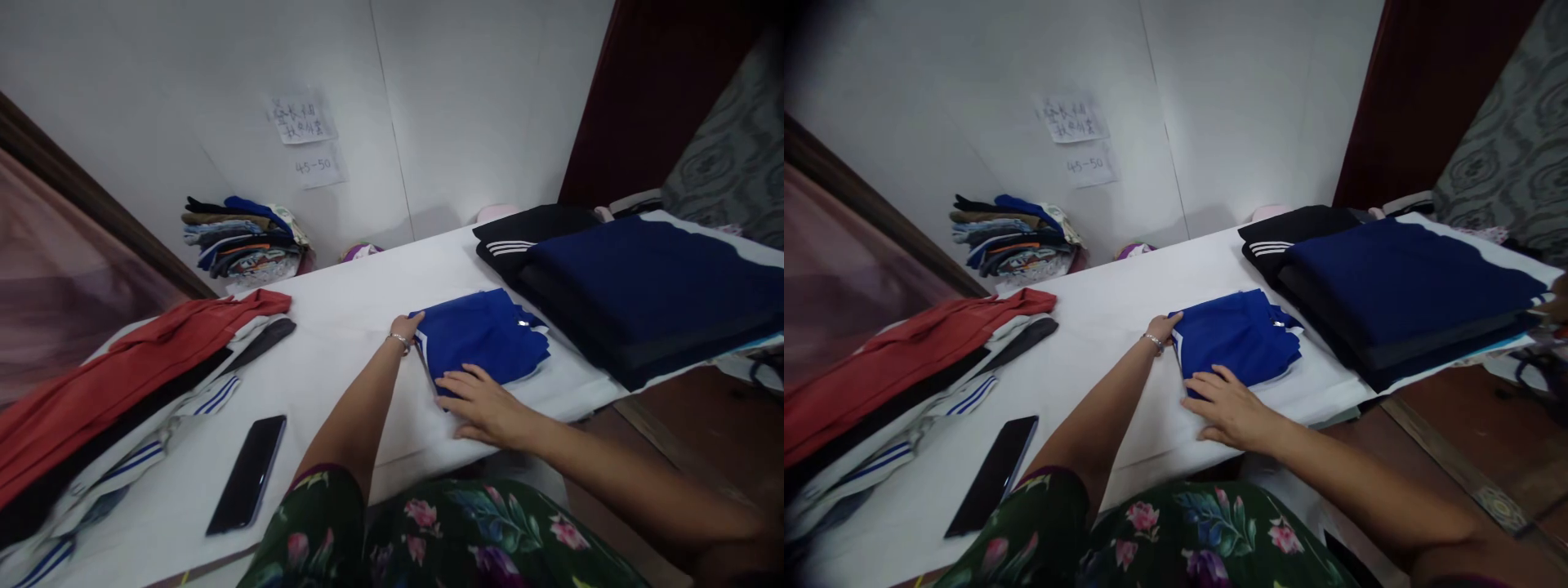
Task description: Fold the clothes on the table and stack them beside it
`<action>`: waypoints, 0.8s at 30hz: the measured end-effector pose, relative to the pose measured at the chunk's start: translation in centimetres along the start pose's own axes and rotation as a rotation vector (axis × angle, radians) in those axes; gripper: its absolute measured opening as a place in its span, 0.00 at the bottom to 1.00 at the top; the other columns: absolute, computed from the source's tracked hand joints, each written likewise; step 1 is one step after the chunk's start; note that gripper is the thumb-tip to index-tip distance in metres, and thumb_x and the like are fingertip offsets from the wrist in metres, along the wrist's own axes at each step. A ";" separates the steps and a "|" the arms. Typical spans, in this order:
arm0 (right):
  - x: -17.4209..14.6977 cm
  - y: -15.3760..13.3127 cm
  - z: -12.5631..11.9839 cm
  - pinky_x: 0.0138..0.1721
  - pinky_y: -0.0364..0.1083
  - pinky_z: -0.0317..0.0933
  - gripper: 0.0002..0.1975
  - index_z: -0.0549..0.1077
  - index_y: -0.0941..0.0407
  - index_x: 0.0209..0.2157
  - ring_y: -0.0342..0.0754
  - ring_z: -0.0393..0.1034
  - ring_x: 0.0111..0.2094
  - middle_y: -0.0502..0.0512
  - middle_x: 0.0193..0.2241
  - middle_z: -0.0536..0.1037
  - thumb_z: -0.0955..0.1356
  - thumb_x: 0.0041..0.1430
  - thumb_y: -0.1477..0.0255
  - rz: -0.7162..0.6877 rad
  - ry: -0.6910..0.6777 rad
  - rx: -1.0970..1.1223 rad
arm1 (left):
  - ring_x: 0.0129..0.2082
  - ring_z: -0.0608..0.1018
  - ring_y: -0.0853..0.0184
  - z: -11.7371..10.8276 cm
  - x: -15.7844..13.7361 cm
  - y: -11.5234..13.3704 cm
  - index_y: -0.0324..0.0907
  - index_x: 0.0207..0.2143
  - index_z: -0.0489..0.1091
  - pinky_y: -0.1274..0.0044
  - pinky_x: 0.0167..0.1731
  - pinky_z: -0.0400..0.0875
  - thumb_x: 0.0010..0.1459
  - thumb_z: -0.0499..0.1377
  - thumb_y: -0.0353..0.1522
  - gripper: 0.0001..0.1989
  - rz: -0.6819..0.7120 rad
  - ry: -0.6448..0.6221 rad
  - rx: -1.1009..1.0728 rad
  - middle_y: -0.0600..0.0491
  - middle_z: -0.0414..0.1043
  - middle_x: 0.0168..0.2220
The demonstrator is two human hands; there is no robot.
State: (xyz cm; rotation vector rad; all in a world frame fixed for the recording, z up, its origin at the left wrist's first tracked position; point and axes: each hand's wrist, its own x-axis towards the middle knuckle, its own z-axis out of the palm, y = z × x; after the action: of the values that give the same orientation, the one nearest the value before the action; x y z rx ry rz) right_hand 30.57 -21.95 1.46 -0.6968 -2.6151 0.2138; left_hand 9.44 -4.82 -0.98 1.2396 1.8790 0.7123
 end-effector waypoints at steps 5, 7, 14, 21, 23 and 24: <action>0.6 0.1 2.0 0.46 0.52 0.57 0.15 0.73 0.54 0.49 0.52 0.65 0.46 0.61 0.49 0.74 0.62 0.63 0.76 0.092 -0.076 -0.141 | 0.38 0.79 0.62 0.2 0.2 1.1 0.39 0.36 0.73 0.77 0.35 0.69 0.51 0.63 0.42 0.16 0.092 0.083 0.034 0.46 0.78 0.38; 0.5 0.8 2.1 0.40 0.49 0.57 0.15 0.74 0.55 0.47 0.50 0.66 0.41 0.60 0.45 0.75 0.60 0.63 0.78 0.083 -0.058 -0.137 | 0.39 0.78 0.63 0.0 0.1 1.2 0.40 0.38 0.73 0.77 0.37 0.69 0.52 0.62 0.42 0.16 0.128 0.104 0.049 0.47 0.78 0.40; -0.2 -0.8 2.0 0.43 0.51 0.60 0.15 0.74 0.54 0.48 0.52 0.67 0.44 0.59 0.46 0.75 0.62 0.62 0.75 0.150 -0.071 -0.010 | 0.46 0.76 0.53 0.1 -0.6 -0.1 0.40 0.37 0.72 0.70 0.42 0.66 0.48 0.64 0.40 0.16 0.103 0.131 0.146 0.40 0.76 0.44; 1.1 2.1 -3.2 0.61 0.62 0.46 0.23 0.65 0.52 0.59 0.57 0.50 0.64 0.61 0.62 0.61 0.63 0.63 0.64 0.245 0.191 -0.017 | 0.49 0.75 0.54 -0.4 -0.8 0.1 0.39 0.39 0.72 0.73 0.42 0.67 0.48 0.65 0.44 0.20 0.055 0.107 0.015 0.39 0.76 0.45; 0.8 4.5 -3.3 0.62 0.65 0.41 0.26 0.64 0.54 0.60 0.60 0.44 0.66 0.62 0.65 0.56 0.62 0.63 0.60 0.418 0.136 -0.134 | 0.48 0.76 0.55 -0.7 -1.4 0.3 0.38 0.41 0.71 0.75 0.41 0.67 0.48 0.66 0.44 0.23 0.027 0.085 -0.069 0.39 0.76 0.44; 0.5 5.7 -3.0 0.62 0.66 0.40 0.28 0.63 0.55 0.60 0.61 0.43 0.66 0.63 0.65 0.55 0.62 0.62 0.58 0.512 0.071 -0.171 | 0.46 0.77 0.56 -0.8 -1.9 0.3 0.37 0.42 0.71 0.75 0.39 0.68 0.48 0.66 0.43 0.24 0.010 0.066 -0.118 0.40 0.77 0.42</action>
State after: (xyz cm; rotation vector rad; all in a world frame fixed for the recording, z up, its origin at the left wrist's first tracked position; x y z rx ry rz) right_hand 34.00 -16.68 2.91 -1.4010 -2.3594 0.1098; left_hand 9.36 -6.47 0.29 1.1640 1.8569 0.8662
